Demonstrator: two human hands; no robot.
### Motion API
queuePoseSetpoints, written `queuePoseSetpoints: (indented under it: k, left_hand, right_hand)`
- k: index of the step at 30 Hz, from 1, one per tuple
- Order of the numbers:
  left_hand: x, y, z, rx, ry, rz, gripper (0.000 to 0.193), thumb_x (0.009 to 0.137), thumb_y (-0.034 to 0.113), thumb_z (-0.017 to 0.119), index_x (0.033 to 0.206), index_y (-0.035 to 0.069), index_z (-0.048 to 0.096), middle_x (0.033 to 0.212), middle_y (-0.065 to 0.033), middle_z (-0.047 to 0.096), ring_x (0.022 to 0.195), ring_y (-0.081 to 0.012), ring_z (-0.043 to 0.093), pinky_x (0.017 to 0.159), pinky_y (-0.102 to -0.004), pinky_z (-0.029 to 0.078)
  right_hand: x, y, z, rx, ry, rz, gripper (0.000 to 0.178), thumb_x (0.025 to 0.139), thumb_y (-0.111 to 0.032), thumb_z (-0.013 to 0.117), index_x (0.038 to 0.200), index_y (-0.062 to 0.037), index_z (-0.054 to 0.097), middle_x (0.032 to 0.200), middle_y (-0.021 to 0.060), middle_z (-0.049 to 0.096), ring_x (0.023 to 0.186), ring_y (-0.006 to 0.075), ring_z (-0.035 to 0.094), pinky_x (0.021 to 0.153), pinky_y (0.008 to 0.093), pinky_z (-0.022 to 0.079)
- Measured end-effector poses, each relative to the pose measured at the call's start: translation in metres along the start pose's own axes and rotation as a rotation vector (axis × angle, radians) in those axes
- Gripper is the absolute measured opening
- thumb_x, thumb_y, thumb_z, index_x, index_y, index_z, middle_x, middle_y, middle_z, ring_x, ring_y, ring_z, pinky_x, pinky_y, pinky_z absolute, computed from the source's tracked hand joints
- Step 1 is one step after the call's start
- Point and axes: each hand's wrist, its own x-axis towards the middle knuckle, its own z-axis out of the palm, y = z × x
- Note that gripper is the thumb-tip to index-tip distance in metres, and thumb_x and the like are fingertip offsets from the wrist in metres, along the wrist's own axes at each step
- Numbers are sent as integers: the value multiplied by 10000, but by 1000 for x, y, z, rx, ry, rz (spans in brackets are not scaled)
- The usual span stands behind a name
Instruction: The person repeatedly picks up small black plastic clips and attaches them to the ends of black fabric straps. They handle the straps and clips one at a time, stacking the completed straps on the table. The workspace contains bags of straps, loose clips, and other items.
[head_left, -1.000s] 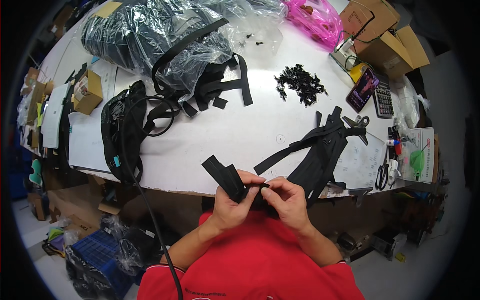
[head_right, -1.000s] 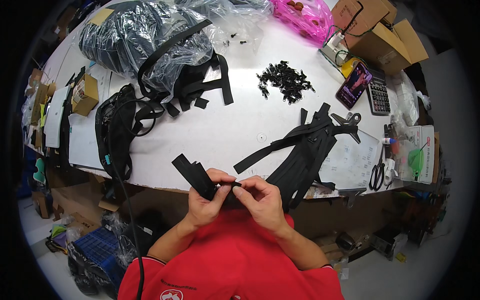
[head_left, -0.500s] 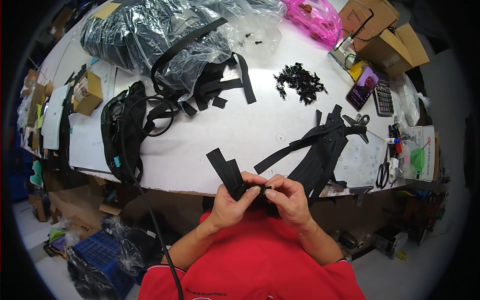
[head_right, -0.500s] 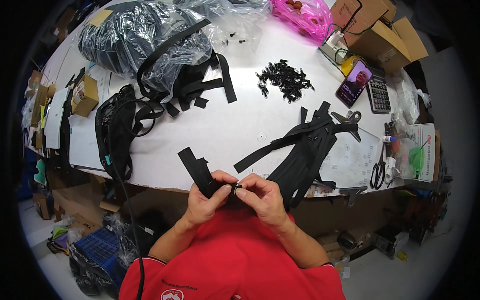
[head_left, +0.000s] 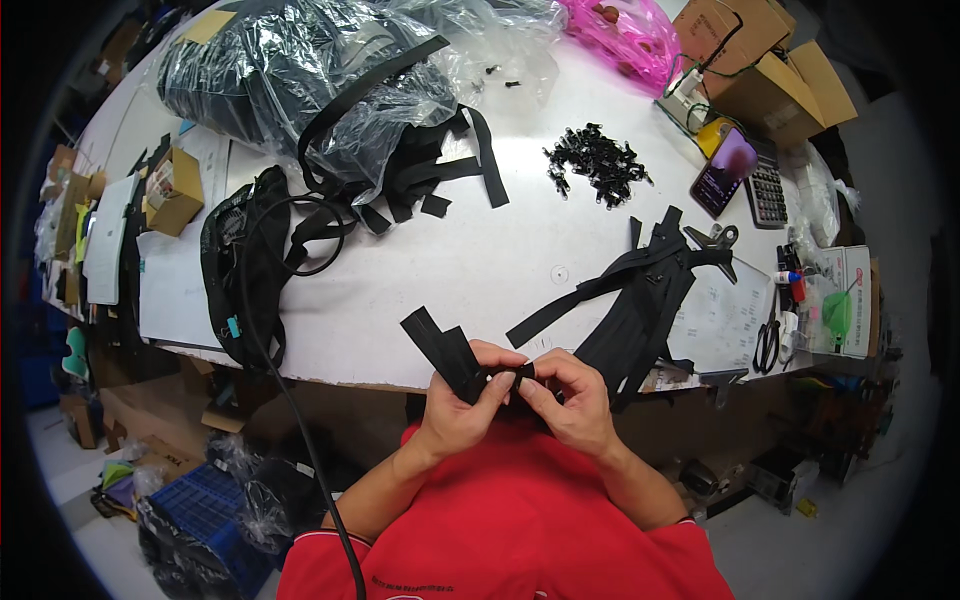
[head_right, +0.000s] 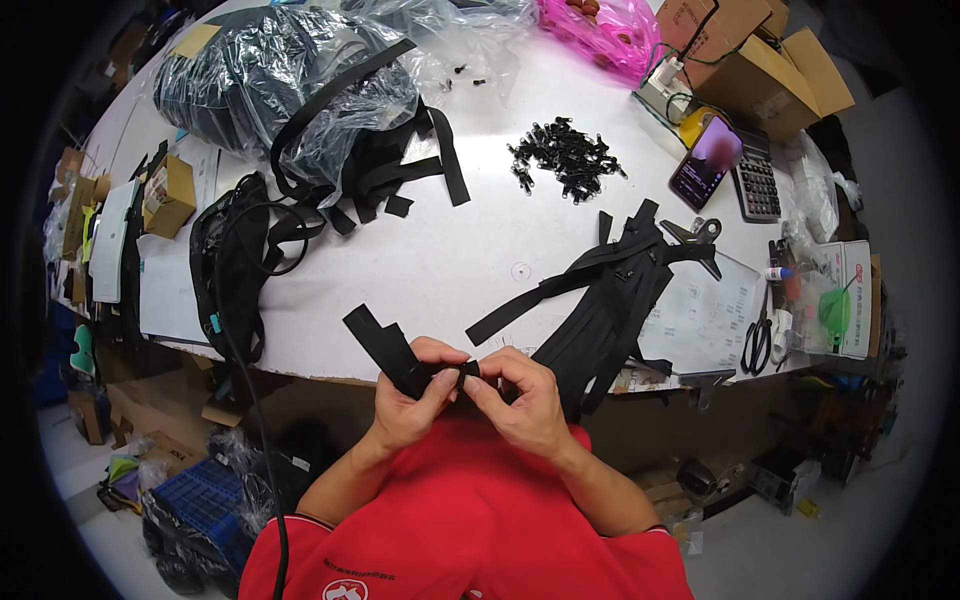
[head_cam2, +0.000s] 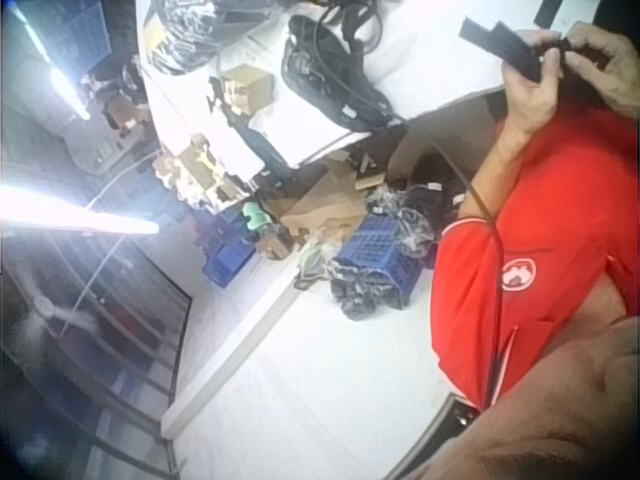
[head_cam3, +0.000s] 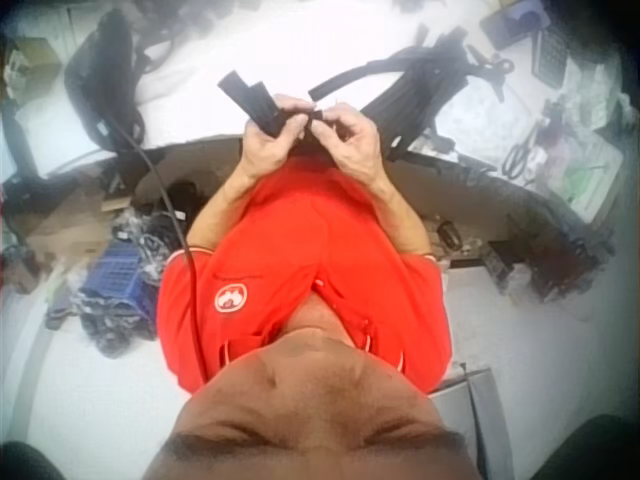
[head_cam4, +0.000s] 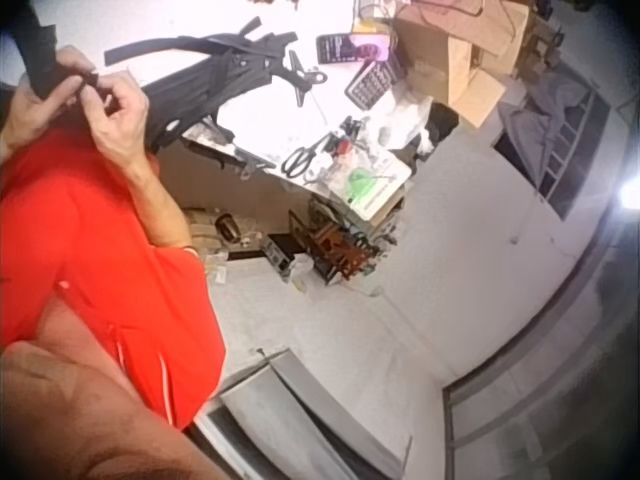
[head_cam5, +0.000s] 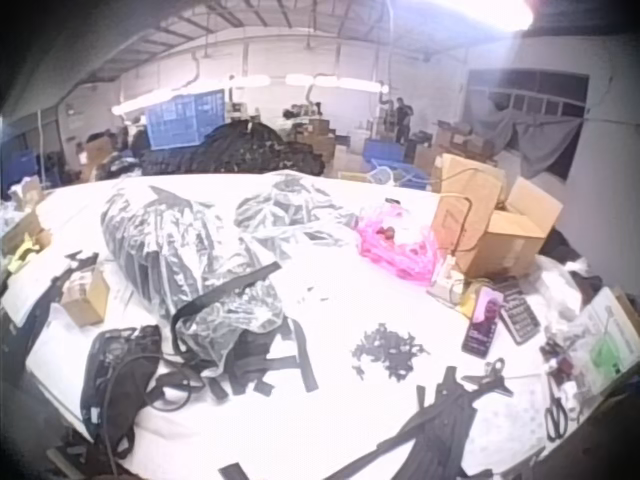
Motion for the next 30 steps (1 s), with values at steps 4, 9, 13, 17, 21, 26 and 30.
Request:
queuePoseSetpoints:
  k: [4,9,13,17,21,26,30]
  left_hand:
    - [1,-2,3,75,4,89,199,931,-86,564,1113,-30,619,1023,-93,585,747,-94,580,658,-222,489]
    - [2,-1,1,73,-3,63,208,935,-103,544,1120,-36,613,1028,-94,575,754,-93,577,658,-219,486]
    - [0,-1,2,60,48,67,193,933,-77,569,1111,-31,628,995,-88,606,735,-88,583,650,-222,487]
    - [0,1,1,72,70,60,195,928,-79,571,1103,-23,638,974,-83,622,729,-86,584,644,-225,486]
    - [-1,-8,-3,125,13,158,203,922,-120,540,1088,-30,614,1005,-91,583,733,-84,572,653,-216,488]
    - [2,-5,0,274,54,316,177,906,-134,559,1045,-37,612,997,-108,579,717,-95,577,644,-228,502]
    - [-2,-9,-5,166,32,212,120,907,-75,622,1016,-25,612,973,-91,580,734,-114,588,652,-242,504]
  right_hand:
    - [0,1,6,32,70,15,68,835,-64,728,843,-24,673,738,18,598,604,78,486,538,247,372]
    - [2,3,12,70,103,45,75,832,-73,715,814,-29,657,712,20,590,594,81,490,529,252,369]
    - [5,-2,15,40,131,16,82,836,-80,716,807,-29,659,705,19,589,592,81,488,529,252,368]
    - [8,-10,8,0,54,60,80,846,-80,723,821,-24,673,727,30,617,608,86,505,540,252,379]
    - [4,-4,6,-12,-1,50,71,861,-79,732,854,-21,691,770,38,648,644,99,545,561,254,407]
    - [8,-2,4,-105,19,-102,92,835,-69,754,887,-19,698,825,62,663,686,160,595,582,269,441]
    - [8,2,-3,-258,18,-240,118,812,-52,759,912,-21,704,846,74,665,713,195,613,603,280,469]
